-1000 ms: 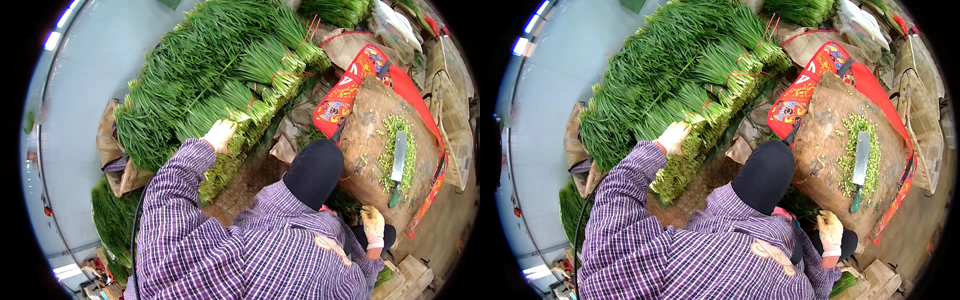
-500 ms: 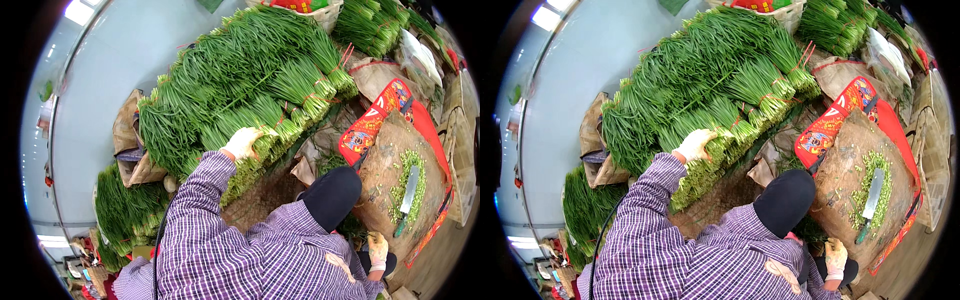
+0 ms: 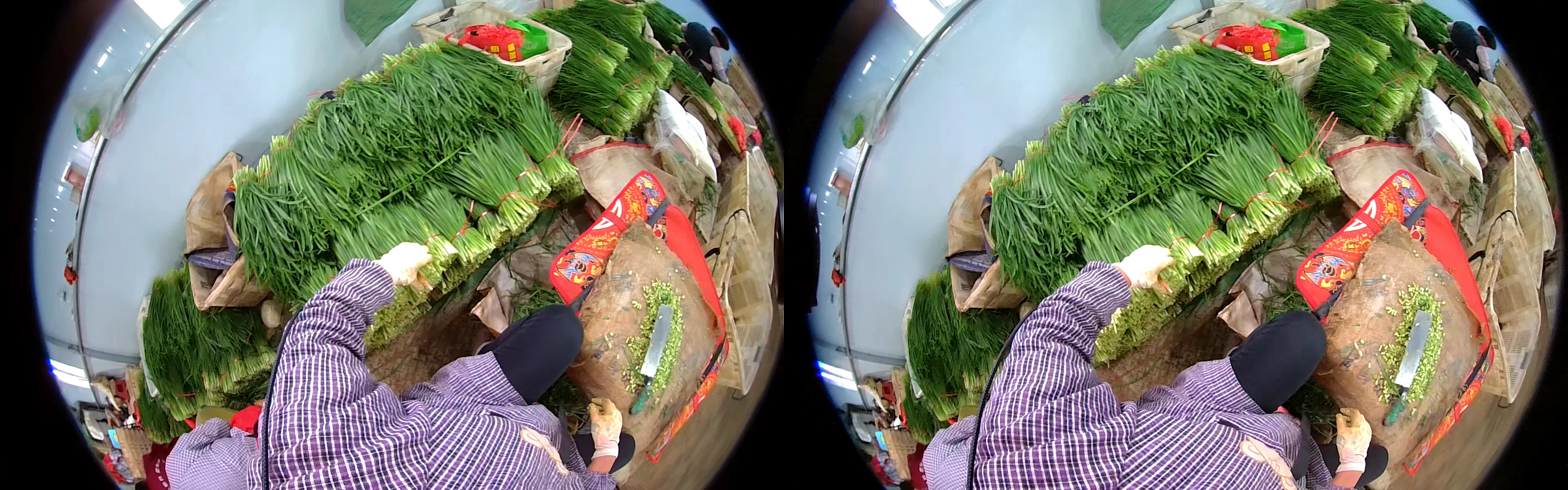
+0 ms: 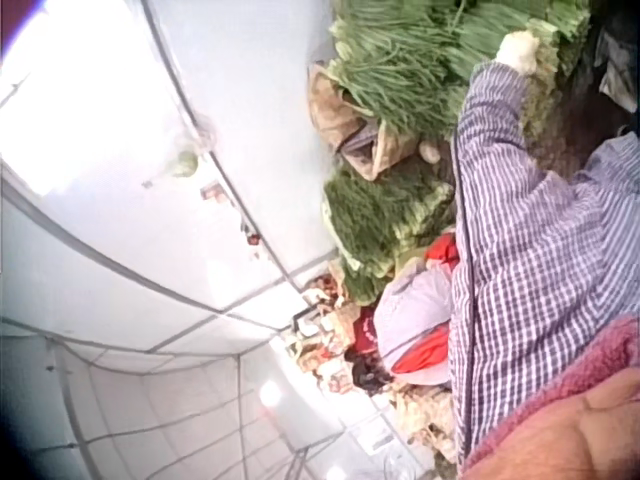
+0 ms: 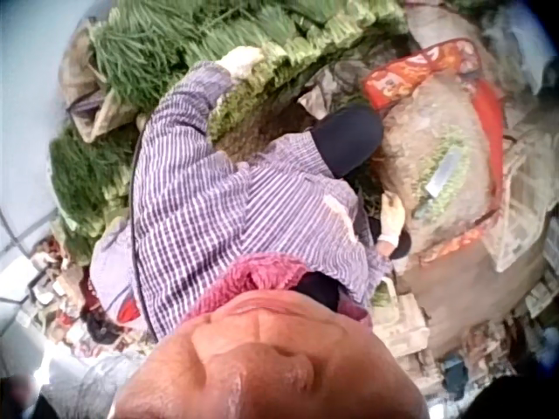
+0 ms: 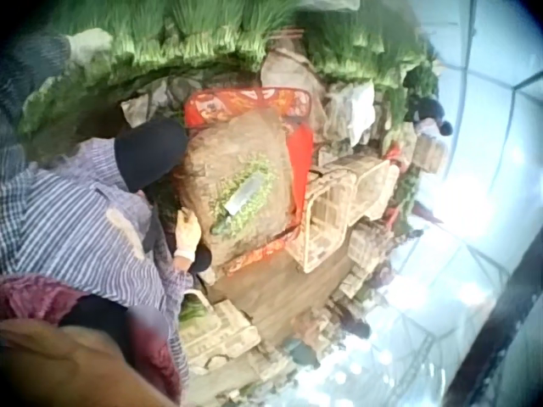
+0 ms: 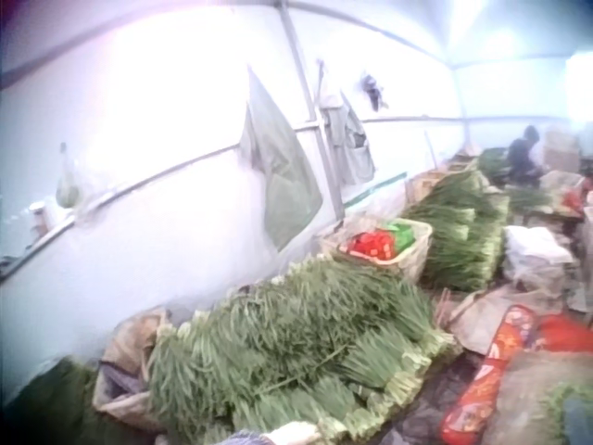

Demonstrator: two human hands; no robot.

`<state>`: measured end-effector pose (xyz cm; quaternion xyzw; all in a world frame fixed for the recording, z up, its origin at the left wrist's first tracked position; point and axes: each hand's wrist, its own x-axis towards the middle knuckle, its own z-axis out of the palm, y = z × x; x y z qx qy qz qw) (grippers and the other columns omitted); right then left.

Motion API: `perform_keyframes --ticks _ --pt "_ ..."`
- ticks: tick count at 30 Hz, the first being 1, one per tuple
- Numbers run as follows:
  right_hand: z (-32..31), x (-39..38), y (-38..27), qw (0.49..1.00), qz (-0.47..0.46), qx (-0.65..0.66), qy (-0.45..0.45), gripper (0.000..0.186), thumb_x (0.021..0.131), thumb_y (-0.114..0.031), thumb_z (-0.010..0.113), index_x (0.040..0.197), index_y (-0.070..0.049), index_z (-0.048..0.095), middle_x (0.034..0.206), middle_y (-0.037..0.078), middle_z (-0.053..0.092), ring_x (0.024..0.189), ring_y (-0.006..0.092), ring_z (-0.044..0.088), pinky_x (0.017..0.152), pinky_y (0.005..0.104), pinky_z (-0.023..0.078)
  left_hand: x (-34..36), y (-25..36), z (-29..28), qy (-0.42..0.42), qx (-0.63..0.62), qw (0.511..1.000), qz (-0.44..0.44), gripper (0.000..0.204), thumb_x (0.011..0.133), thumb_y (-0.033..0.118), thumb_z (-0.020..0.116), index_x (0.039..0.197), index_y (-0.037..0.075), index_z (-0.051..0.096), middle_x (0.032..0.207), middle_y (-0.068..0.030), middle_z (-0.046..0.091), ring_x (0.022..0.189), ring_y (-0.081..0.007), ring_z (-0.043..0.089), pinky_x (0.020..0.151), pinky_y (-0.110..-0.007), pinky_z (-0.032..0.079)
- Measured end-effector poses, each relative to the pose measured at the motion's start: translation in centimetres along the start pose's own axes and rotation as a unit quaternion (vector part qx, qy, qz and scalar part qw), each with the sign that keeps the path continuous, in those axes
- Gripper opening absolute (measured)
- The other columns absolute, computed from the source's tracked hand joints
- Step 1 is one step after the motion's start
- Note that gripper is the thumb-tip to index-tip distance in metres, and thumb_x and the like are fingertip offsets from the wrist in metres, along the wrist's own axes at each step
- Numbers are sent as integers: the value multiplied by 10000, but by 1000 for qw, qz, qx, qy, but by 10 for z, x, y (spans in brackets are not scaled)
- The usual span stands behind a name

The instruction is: The person gathers green leafy vegetables, trims the ends with a knife, aligns the stalks, and ties them into bundles using red rubber bands. The finished bundles are placed into a nearby plastic crate.

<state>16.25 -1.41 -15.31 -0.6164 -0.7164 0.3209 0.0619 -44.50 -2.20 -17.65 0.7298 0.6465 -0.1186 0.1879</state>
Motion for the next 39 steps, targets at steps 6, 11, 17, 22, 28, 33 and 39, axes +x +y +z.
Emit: perform_keyframes --ticks 6,11,17,22,28,33,39 --pt "-12 -12 6 1000 1 -4 24 187 790 -153 657 931 -32 641 855 157 666 750 283 654 717 371 509 -38 14 -62 285 -131 949 -37 586 541 329 871 980 47 605 849 -88 575 822 -258 584 718 -357 485" --pt "19 14 58 974 -38 -9 224 411 799 -191 660 1165 -22 577 1089 220 603 1003 345 579 877 402 458 -29 72 -145 482 -243 841 -29 532 558 267 893 924 41 580 836 -75 603 756 -204 604 674 -308 497" --pt "-11 52 19 937 120 -98 314 660 741 -335 714 1276 -31 476 1224 199 526 1140 361 486 957 441 400 20 163 -191 454 -240 857 41 440 603 162 875 896 25 577 843 -68 660 734 -141 621 677 -288 506" --pt "-37 59 27 907 178 -117 364 628 723 -346 728 1223 -37 507 1215 176 531 1127 329 494 930 413 417 60 270 -234 341 -217 900 164 470 600 241 872 897 19 584 811 -88 642 716 -190 628 673 -315 504" --pt "-41 78 58 923 212 -179 267 490 698 -337 736 1057 -48 568 948 141 564 903 287 580 721 405 494 141 397 -217 139 -68 937 312 608 620 478 783 1054 84 625 928 -149 635 877 -314 628 781 -388 494" --pt "-64 73 73 959 225 -23 171 400 708 -269 689 1010 -22 603 957 212 629 885 355 616 771 406 498 200 453 -143 41 6 961 274 796 559 516 798 1136 18 566 1106 -201 583 1052 -347 557 882 -426 450" --pt "-50 47 79 755 176 618 128 364 757 -16 627 1104 51 538 950 133 628 738 185 614 633 294 519 200 454 -109 181 93 957 206 1304 429 544 857 1400 -53 224 1296 -217 454 1229 -362 405 1026 -518 277"
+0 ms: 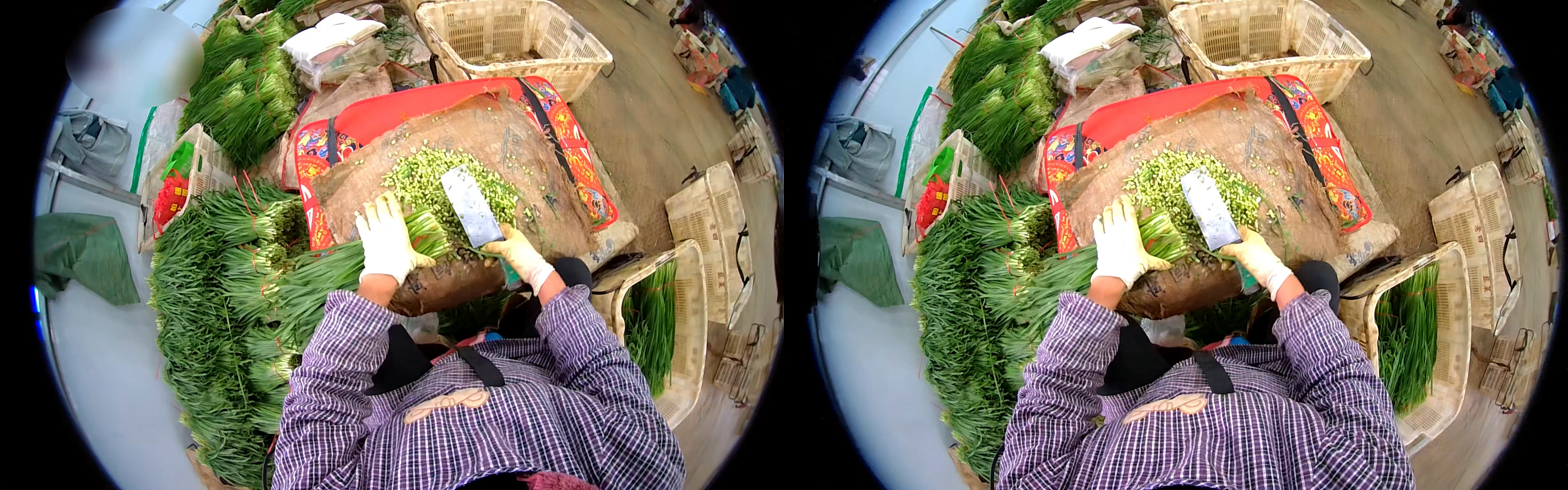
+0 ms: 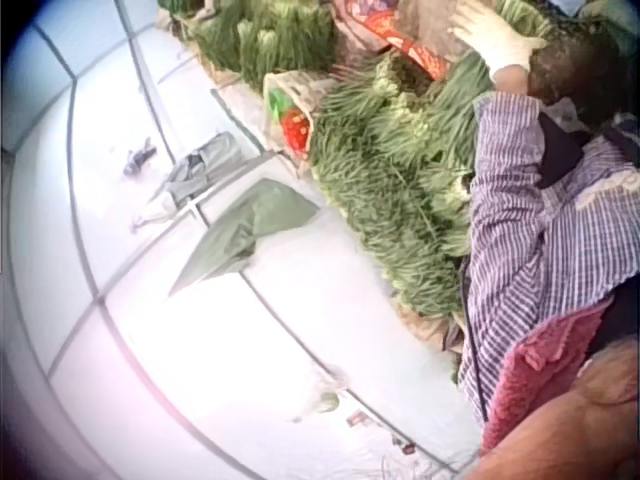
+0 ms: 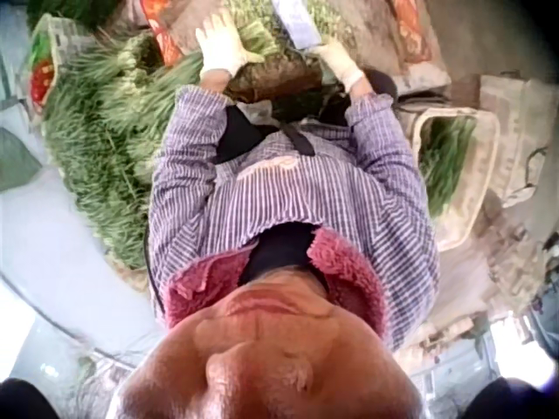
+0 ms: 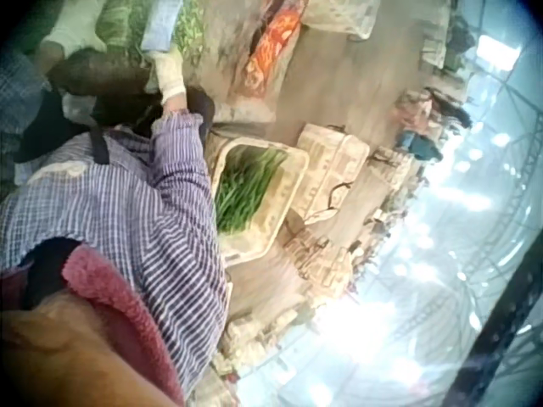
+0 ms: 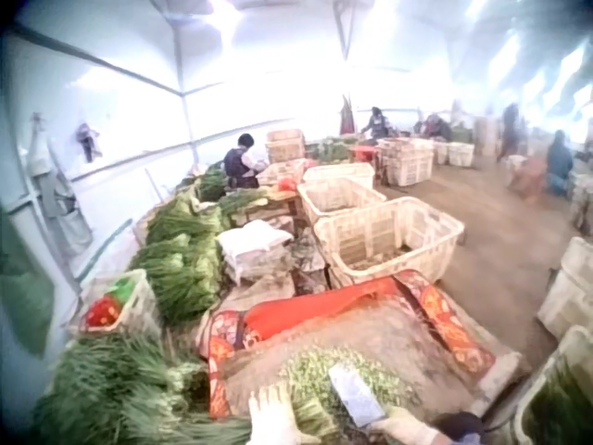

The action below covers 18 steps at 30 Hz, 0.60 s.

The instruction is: The person gathers green leafy vegetables, trims the ends with a knife, aligns the stalks, and ties them into bundles using red rubber bands. The finished bundles are placed into a nearby plastic crate.

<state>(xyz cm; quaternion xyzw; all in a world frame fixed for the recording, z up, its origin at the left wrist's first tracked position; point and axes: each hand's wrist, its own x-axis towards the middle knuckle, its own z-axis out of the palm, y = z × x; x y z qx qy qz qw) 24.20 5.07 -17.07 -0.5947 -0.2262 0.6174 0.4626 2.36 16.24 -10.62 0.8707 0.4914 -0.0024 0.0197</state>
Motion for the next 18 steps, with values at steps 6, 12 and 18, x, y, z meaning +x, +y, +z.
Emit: perform_keyframes --ticks 6,12,18 --pt "48 -60 4 876 -229 -391 167 268 856 -207 573 1037 -11 550 769 233 613 690 397 605 624 455 492 3 -8 17 -94 -99 990 15 1107 451 367 874 1339 -25 341 1123 -226 570 1030 -380 561 892 -404 466" --pt "67 -68 12 774 -318 -512 194 193 851 -202 582 955 -42 555 694 154 613 568 337 610 527 433 499 3 -4 12 -119 -86 989 8 1012 470 395 869 1286 12 407 1121 -192 554 1002 -344 582 866 -410 476" --pt "69 -77 12 774 -298 -527 185 173 853 -193 573 932 -42 540 695 145 604 562 333 608 514 421 491 4 1 7 -131 -80 988 -3 941 496 371 861 1270 32 447 1129 -197 559 1057 -360 549 887 -429 466"
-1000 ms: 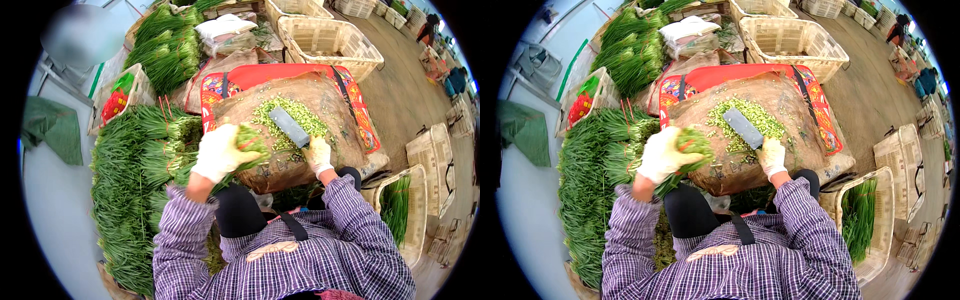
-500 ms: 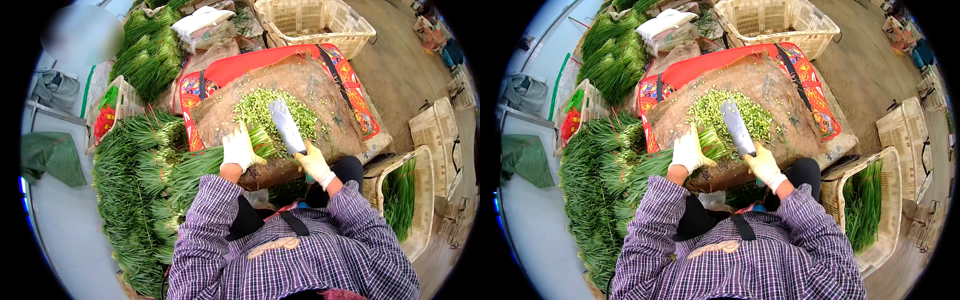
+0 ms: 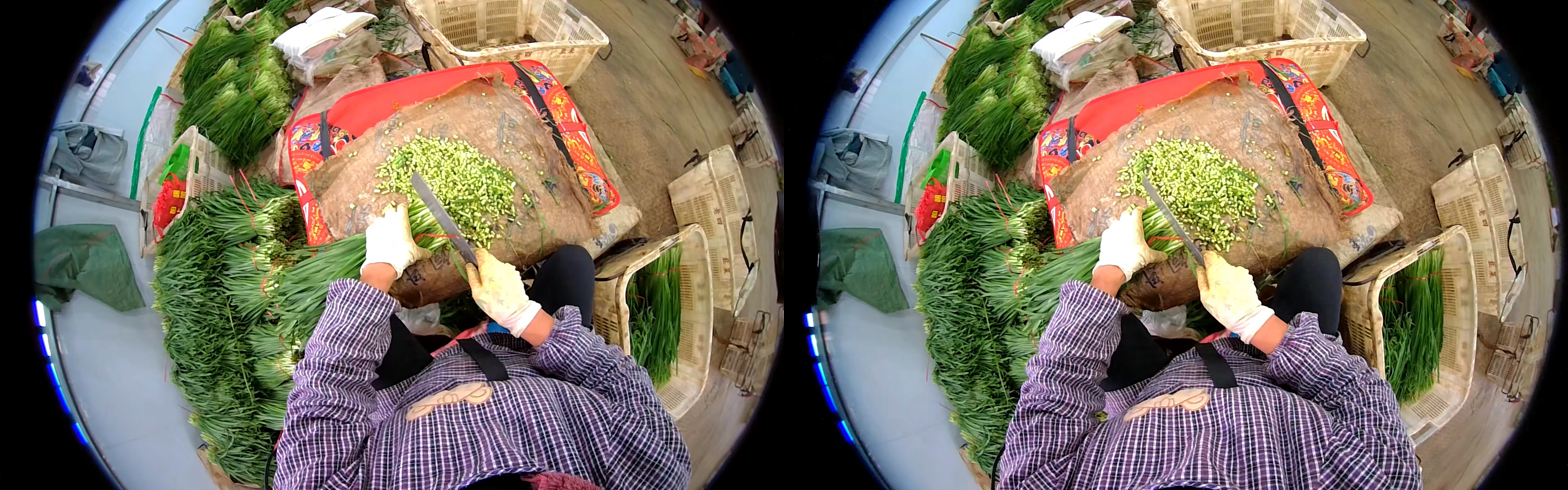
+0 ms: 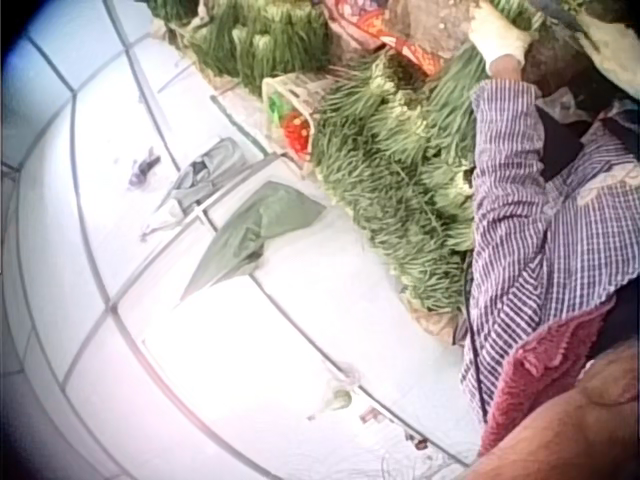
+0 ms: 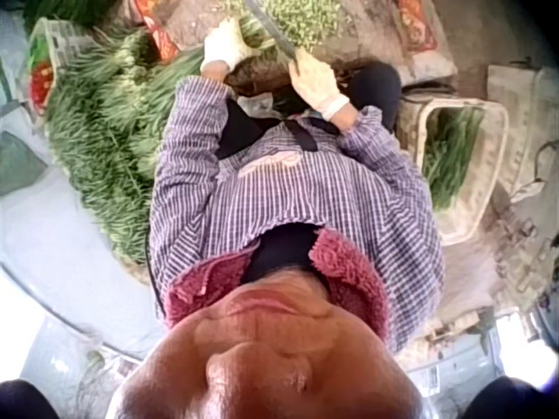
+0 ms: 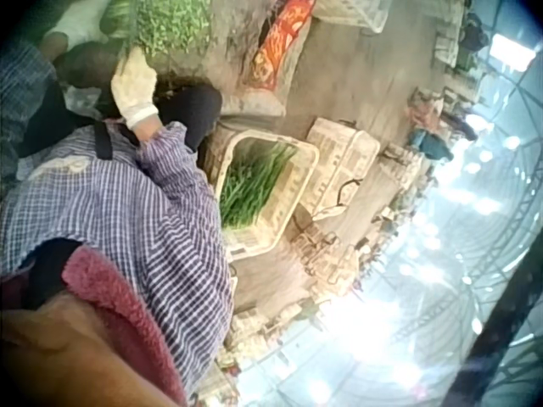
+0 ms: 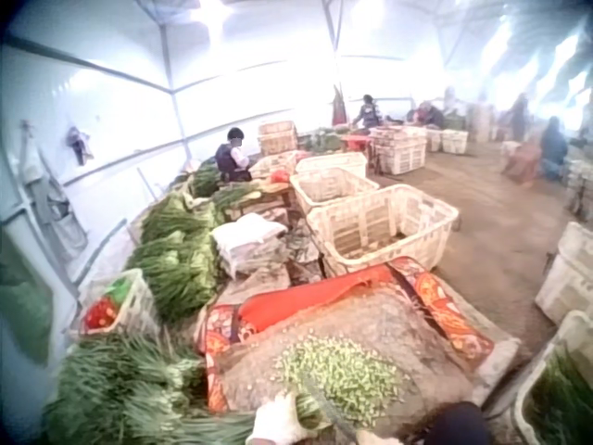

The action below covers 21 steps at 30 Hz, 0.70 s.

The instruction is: The person gathers green leafy vegetables, trims the ends with a knife, aligns the stalks, and ties them into bundles using red rubber bands. The finished bundles are placed into a nearby plastic crate.

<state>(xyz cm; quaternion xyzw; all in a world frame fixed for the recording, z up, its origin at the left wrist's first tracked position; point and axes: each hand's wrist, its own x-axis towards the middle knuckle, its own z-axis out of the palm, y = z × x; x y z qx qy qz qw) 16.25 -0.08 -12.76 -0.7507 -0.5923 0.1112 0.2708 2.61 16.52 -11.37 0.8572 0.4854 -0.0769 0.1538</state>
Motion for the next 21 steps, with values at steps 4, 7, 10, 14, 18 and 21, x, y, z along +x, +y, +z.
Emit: perform_keyframes --ticks 4,7,10,14,18,21 --pt "8 -5 -3 998 -16 -65 -10 139 843 -175 565 895 -53 524 699 136 579 558 332 597 501 407 482 2 2 -2 -22 -7 1000 -13 941 496 382 860 1264 23 450 1145 -200 551 1065 -364 544 888 -430 465" --pt "15 -10 1 997 -24 -73 -23 140 814 -150 562 902 -51 516 713 119 572 598 308 609 508 385 486 2 1 1 -20 -4 1000 -10 942 494 388 860 1255 11 453 1144 -202 552 1059 -367 548 884 -429 469" --pt "29 13 3 996 -11 -57 -65 150 798 -127 561 915 -55 499 738 123 589 631 295 626 531 377 501 1 5 -4 -33 1 999 -14 939 484 392 862 1239 0 463 1141 -209 550 1045 -372 557 881 -424 474" --pt "15 12 -3 993 9 -67 -98 172 795 -133 568 926 -46 499 682 95 595 591 279 638 518 371 508 7 -5 0 -32 -17 999 1 925 472 399 862 1209 -8 477 1142 -220 545 1029 -370 568 881 -415 476" --pt "34 12 22 983 -115 -118 -80 211 812 -121 529 985 -1 526 678 90 597 579 261 631 533 347 508 7 -3 2 -24 -1 999 34 860 496 416 846 1164 1 498 1106 -208 560 1019 -351 573 870 -409 474" --pt "41 36 18 991 -49 -42 -118 190 818 -101 511 967 14 530 668 113 603 578 283 620 567 357 515 6 -5 3 -12 3 999 47 842 500 427 838 1149 7 505 1081 -198 567 994 -349 575 860 -413 473"
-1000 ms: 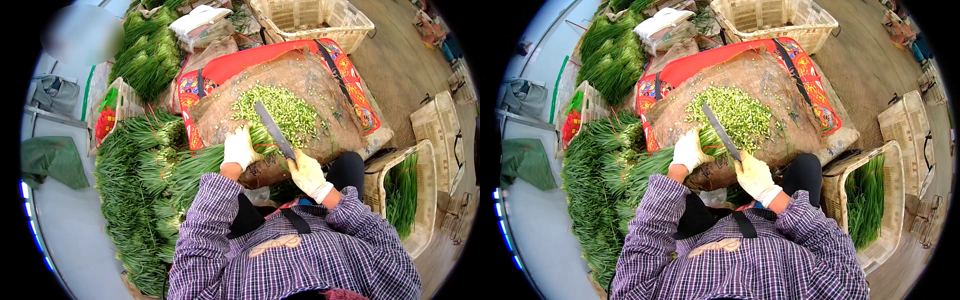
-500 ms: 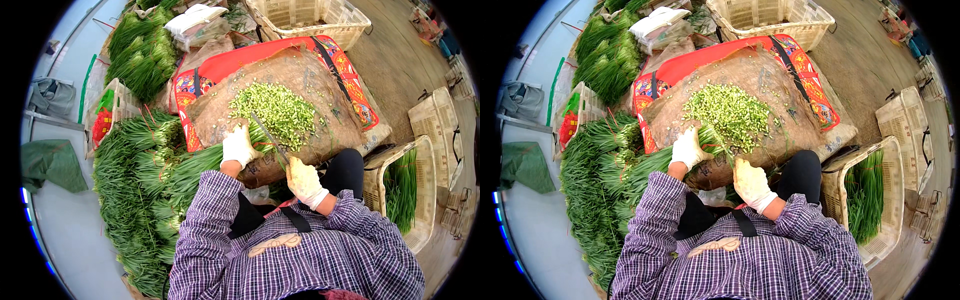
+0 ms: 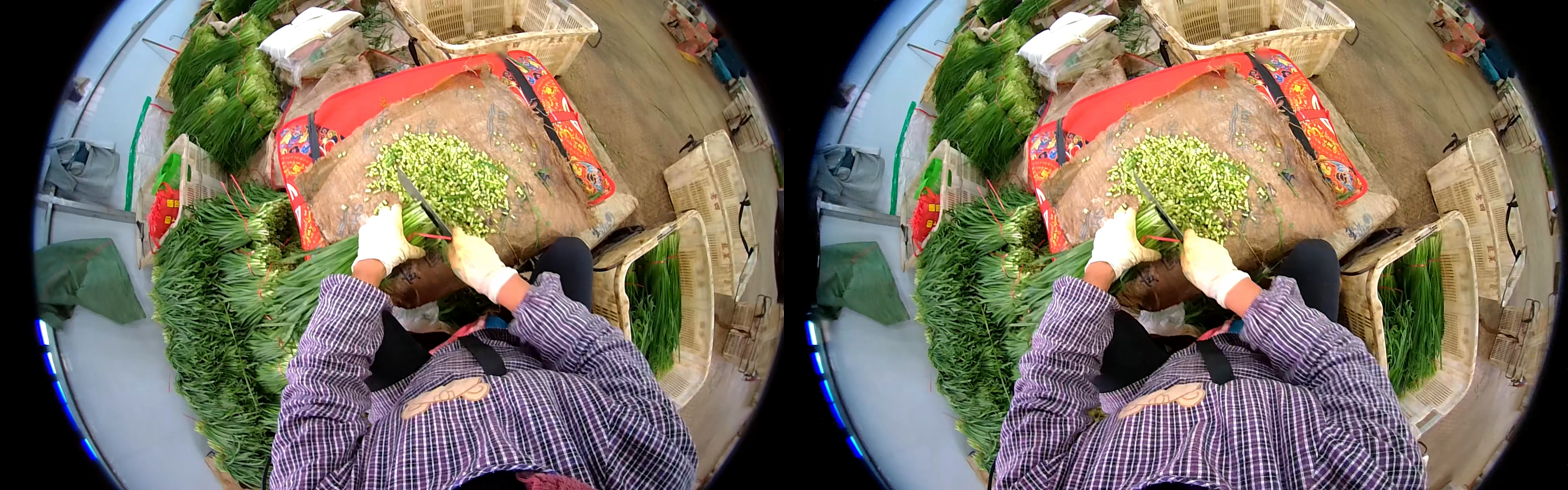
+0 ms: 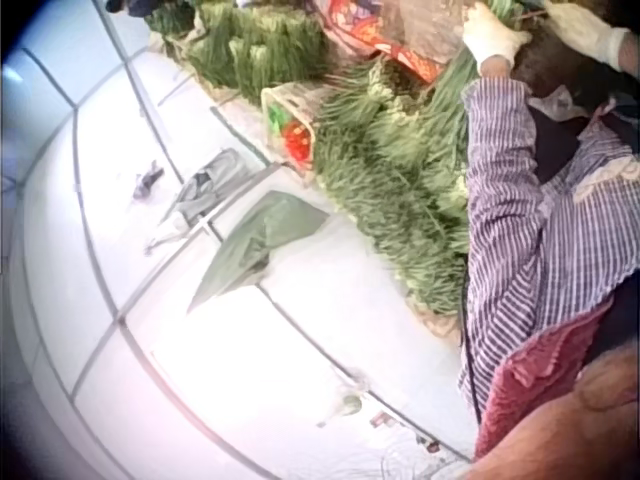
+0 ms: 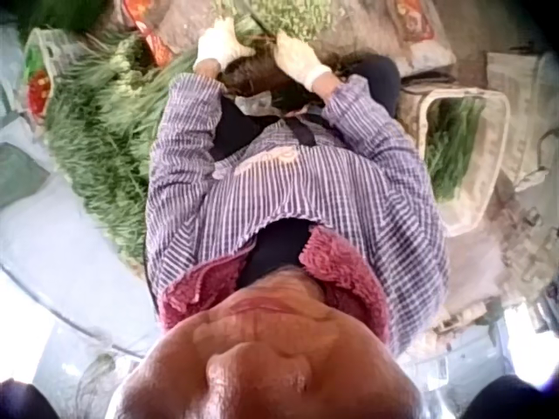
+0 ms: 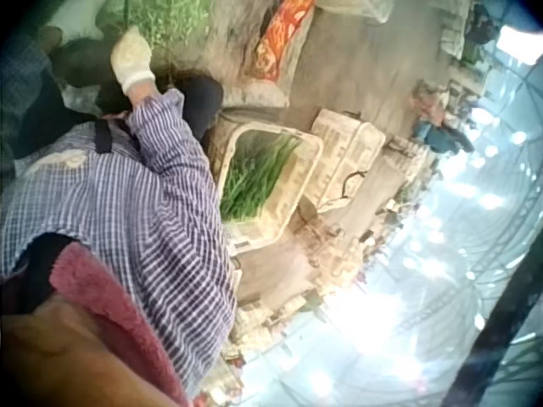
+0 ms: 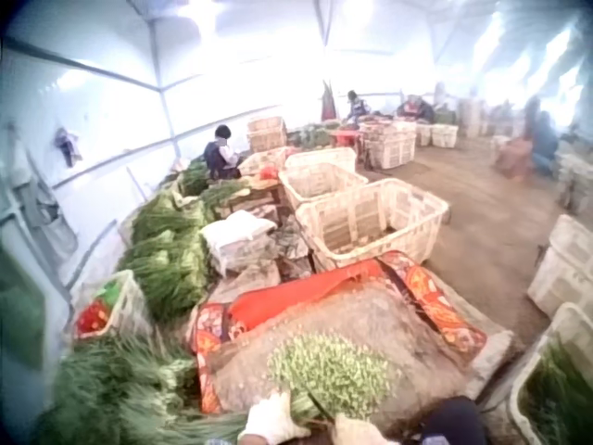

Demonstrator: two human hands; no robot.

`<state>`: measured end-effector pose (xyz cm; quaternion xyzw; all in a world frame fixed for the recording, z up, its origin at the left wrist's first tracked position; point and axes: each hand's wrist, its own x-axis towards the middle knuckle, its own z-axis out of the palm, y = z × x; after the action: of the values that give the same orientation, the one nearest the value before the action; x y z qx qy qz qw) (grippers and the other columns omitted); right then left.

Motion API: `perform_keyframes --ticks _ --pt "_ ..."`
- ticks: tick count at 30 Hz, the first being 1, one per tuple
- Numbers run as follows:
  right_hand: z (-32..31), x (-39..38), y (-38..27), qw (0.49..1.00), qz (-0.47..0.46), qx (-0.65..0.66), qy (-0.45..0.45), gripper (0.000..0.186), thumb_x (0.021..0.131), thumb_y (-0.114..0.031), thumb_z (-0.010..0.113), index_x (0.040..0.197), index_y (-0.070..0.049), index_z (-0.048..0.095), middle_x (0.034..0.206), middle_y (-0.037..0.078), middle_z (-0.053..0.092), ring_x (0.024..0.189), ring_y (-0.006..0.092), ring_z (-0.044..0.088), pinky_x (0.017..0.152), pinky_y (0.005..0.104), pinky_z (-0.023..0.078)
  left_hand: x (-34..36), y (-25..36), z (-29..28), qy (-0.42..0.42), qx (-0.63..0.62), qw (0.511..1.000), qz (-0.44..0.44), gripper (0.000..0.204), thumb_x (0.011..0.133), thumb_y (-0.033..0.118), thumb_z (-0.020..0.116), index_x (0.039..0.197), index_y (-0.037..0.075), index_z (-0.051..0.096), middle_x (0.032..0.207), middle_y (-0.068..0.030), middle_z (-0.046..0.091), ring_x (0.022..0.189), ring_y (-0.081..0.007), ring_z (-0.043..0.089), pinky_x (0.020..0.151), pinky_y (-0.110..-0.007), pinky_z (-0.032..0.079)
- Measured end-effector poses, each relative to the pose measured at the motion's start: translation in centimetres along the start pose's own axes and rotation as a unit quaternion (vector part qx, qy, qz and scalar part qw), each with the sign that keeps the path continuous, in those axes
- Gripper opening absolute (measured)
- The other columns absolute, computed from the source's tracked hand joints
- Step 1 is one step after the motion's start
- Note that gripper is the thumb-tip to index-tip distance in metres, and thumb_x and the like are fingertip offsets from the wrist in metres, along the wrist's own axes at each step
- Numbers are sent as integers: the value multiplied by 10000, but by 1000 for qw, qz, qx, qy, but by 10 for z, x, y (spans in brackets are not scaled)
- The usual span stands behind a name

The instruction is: The person gathers green leafy vegetables, trims the ends with a knife, aligns the stalks, and ties them into bundles using red rubber bands. The finished bundles are placed into a nearby plastic crate.

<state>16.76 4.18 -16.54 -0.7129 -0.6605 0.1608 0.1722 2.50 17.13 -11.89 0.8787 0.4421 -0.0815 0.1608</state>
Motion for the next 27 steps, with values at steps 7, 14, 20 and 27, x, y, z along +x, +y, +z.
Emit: perform_keyframes --ticks 7,14,20,27 --pt "28 4 7 994 98 52 -24 137 823 -104 514 909 2 513 685 189 627 658 358 645 595 429 524 -1 0 4 -15 -23 1000 -6 1014 473 430 842 1288 -20 438 1168 -221 542 1080 -361 538 932 -397 437" --pt "-22 27 9 996 73 32 -40 266 822 -202 592 1008 -16 555 953 230 611 883 370 623 742 446 508 -21 -18 -5 30 -161 986 40 941 487 341 866 1263 -8 462 1143 -206 570 1079 -335 556 936 -372 435" --pt "-46 -7 22 893 106 415 -134 312 931 -280 471 949 -15 634 869 173 663 755 307 648 673 392 527 -101 -22 -70 202 -174 958 104 831 518 313 866 1222 66 498 1042 -152 596 980 -335 583 852 -408 476" --pt "-69 -24 -43 413 10 791 -452 619 903 -532 466 1260 -27 495 1116 147 589 952 259 592 820 371 511 -170 56 -138 232 -24 931 280 697 581 239 764 1195 11 525 1052 -162 610 966 -317 589 853 -410 456"
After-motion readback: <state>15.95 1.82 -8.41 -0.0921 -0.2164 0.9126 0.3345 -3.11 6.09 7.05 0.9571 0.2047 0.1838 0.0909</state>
